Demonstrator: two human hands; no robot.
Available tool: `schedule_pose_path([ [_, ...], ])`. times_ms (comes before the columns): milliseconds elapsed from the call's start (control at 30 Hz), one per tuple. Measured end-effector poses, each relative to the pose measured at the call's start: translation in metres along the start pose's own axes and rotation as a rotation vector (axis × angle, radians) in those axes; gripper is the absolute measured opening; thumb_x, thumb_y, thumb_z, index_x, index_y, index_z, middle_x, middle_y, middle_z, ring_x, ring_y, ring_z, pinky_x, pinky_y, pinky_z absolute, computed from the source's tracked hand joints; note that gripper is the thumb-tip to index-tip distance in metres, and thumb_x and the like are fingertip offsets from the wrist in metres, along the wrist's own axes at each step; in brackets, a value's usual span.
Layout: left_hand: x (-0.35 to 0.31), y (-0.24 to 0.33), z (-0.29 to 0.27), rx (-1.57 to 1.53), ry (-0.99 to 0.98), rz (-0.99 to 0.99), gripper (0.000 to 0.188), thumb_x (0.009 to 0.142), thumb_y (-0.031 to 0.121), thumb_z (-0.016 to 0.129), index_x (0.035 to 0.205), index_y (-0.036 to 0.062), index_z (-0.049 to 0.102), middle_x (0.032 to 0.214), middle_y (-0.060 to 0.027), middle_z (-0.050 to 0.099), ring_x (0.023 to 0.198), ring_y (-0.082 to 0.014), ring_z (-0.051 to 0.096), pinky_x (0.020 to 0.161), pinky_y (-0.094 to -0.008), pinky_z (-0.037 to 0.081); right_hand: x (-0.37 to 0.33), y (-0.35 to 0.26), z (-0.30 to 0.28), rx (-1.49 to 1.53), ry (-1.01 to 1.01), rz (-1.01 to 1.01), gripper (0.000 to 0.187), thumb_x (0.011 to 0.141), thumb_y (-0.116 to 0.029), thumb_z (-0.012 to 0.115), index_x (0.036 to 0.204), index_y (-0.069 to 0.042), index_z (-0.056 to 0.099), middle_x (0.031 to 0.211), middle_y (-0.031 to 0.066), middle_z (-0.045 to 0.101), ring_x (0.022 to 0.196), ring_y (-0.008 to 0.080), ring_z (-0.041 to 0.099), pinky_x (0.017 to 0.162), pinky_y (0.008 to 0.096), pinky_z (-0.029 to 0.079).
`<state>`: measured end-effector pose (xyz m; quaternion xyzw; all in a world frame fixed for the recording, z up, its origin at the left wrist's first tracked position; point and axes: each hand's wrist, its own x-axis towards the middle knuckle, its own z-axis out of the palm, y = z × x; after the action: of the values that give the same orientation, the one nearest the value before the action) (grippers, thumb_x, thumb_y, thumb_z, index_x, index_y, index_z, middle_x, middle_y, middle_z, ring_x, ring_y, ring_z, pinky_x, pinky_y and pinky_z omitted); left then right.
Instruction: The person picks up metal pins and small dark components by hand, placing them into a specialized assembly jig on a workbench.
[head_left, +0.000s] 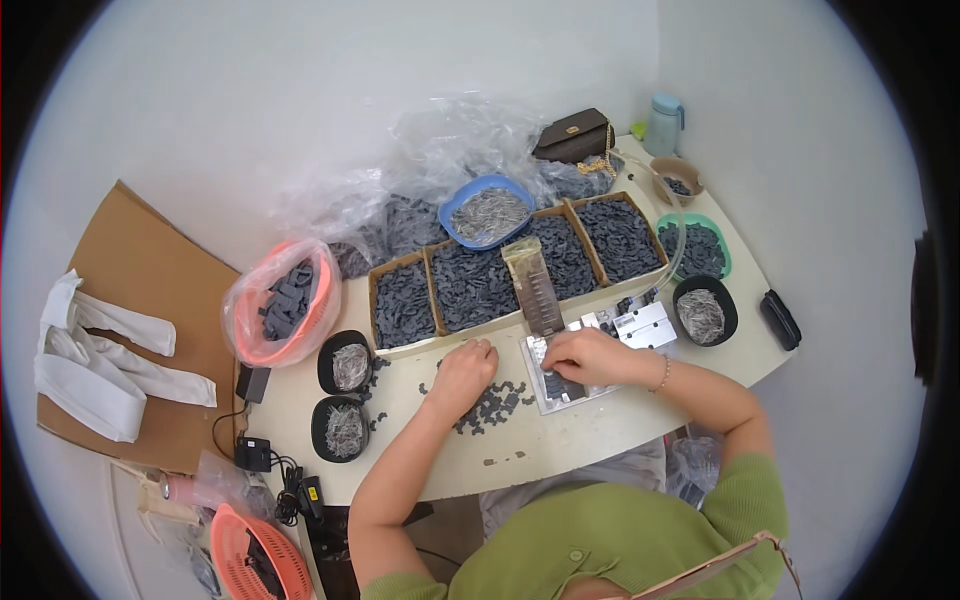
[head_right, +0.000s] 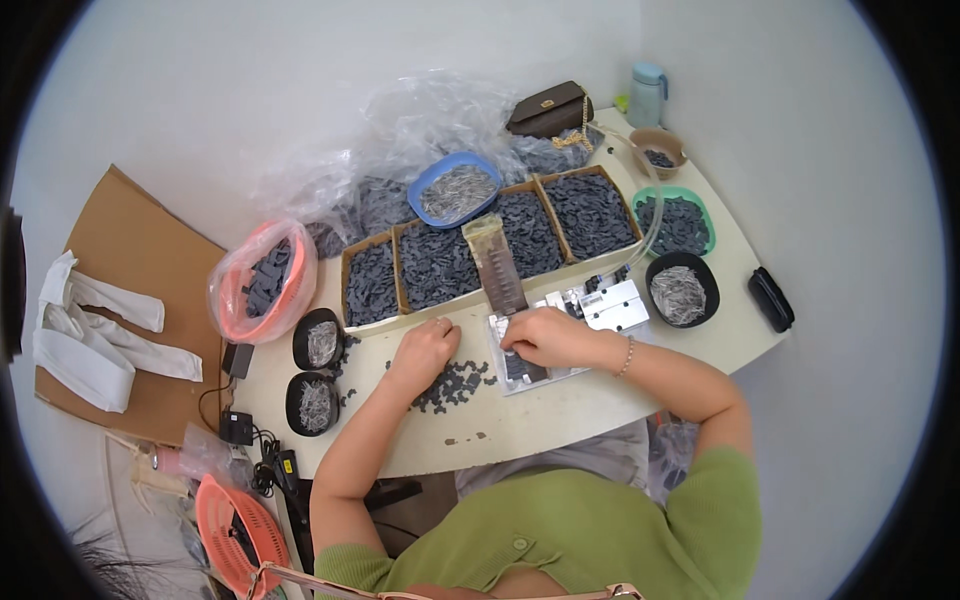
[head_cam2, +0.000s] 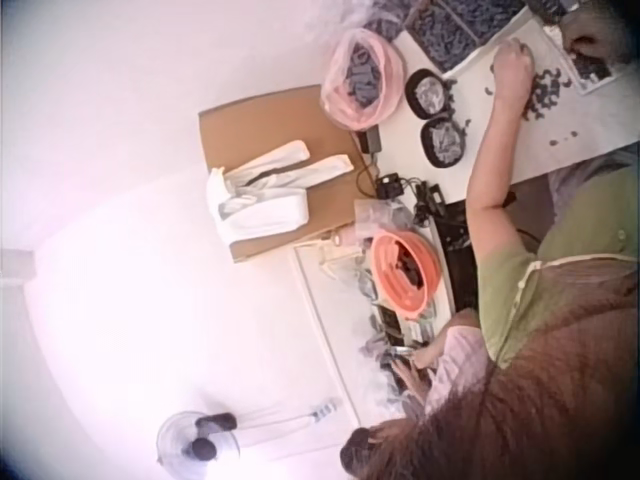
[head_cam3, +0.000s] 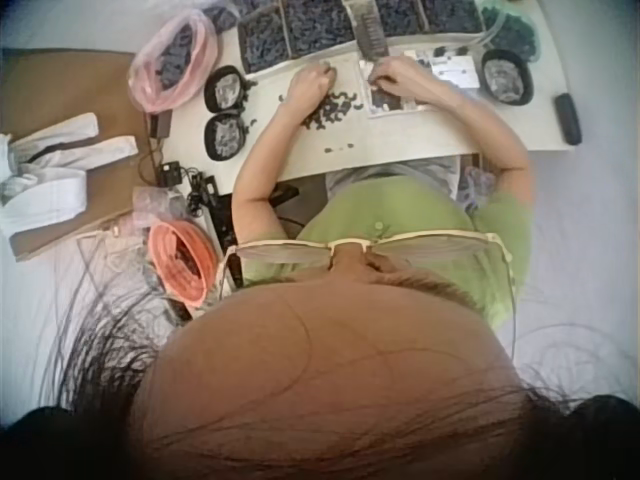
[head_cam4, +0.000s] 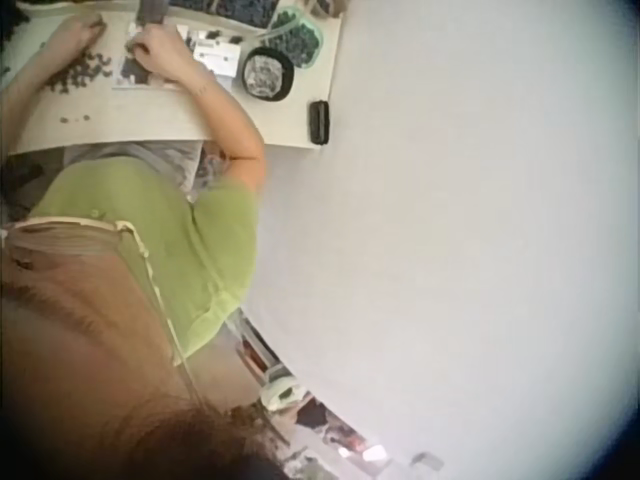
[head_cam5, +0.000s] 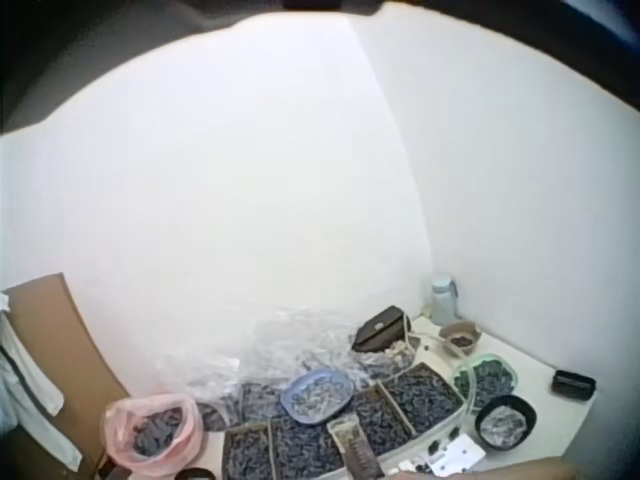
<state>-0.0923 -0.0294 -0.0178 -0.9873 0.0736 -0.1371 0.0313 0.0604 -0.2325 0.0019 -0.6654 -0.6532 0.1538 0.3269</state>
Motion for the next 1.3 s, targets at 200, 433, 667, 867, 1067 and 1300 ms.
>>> schedule_pose_path([
  [200, 0.006, 0.006, 0.009, -0.317, 0.205, -0.223, 0.013, 0.073, -0.001, 0.062, 0.086, 0.0023, 0.063, 0.078, -0.0102, 0.061, 0.068, -0.0252, 0.062, 0.062, -0.0335, 0.052, -0.014, 0.001, 0.019, -0.088, 0.173, -0.112, 0.014, 0.076, -0.005, 0.064, 0.089, -0.004, 0.067, 0.093, 0.0057, 0.060, 0.088, 0.0252, 0.057, 0.078, 0.0331, 0.050],
  [433, 0.019, 0.042, -0.001, -0.919, 0.163, -0.472, 0.015, 0.076, -0.002, 0.064, 0.091, 0.0009, 0.067, 0.085, -0.0121, 0.065, 0.068, -0.0252, 0.063, 0.063, -0.0315, 0.052, -0.028, 0.002, 0.023, -0.369, 0.152, -0.245, 0.025, 0.073, -0.007, 0.064, 0.098, -0.004, 0.065, 0.092, 0.0069, 0.061, 0.087, 0.0254, 0.059, 0.075, 0.0338, 0.051],
  [667, 0.034, 0.048, -0.010, -0.797, 0.252, -0.623, 0.014, 0.081, 0.001, 0.065, 0.094, 0.0016, 0.065, 0.087, -0.0117, 0.069, 0.070, -0.0226, 0.066, 0.065, -0.0311, 0.053, -0.029, 0.003, 0.006, -0.215, 0.224, -0.115, 0.019, 0.079, -0.010, 0.067, 0.097, -0.006, 0.065, 0.093, 0.0082, 0.063, 0.085, 0.0265, 0.061, 0.075, 0.0355, 0.051],
  [867, 0.022, 0.037, -0.006, -0.677, 0.382, -0.462, 0.014, 0.078, -0.001, 0.067, 0.091, 0.0026, 0.065, 0.082, -0.0099, 0.067, 0.071, -0.0221, 0.066, 0.063, -0.0318, 0.052, -0.004, -0.002, 0.001, -0.235, 0.236, -0.112, 0.017, 0.080, -0.010, 0.066, 0.096, -0.006, 0.066, 0.092, 0.0074, 0.063, 0.086, 0.0271, 0.060, 0.075, 0.0366, 0.050],
  [1067, 0.020, 0.075, 0.006, -0.267, 0.278, -0.094, 0.022, 0.070, 0.001, 0.064, 0.092, 0.0028, 0.066, 0.092, -0.0084, 0.065, 0.081, -0.0253, 0.065, 0.066, -0.0333, 0.053, 0.016, 0.004, -0.019, -0.154, 0.319, -0.078, 0.013, 0.081, -0.010, 0.065, 0.092, -0.006, 0.068, 0.090, 0.0071, 0.064, 0.086, 0.0276, 0.060, 0.074, 0.0370, 0.049],
  [1300, 0.012, 0.097, 0.005, -0.023, 0.240, 0.005, 0.029, 0.071, 0.005, 0.060, 0.098, -0.0063, 0.063, 0.105, -0.0190, 0.062, 0.095, -0.0316, 0.061, 0.080, -0.0368, 0.052, 0.022, 0.002, -0.010, -0.162, 0.200, -0.095, 0.014, 0.080, -0.008, 0.064, 0.094, -0.006, 0.068, 0.092, 0.0069, 0.065, 0.088, 0.0275, 0.061, 0.075, 0.0378, 0.050],
])
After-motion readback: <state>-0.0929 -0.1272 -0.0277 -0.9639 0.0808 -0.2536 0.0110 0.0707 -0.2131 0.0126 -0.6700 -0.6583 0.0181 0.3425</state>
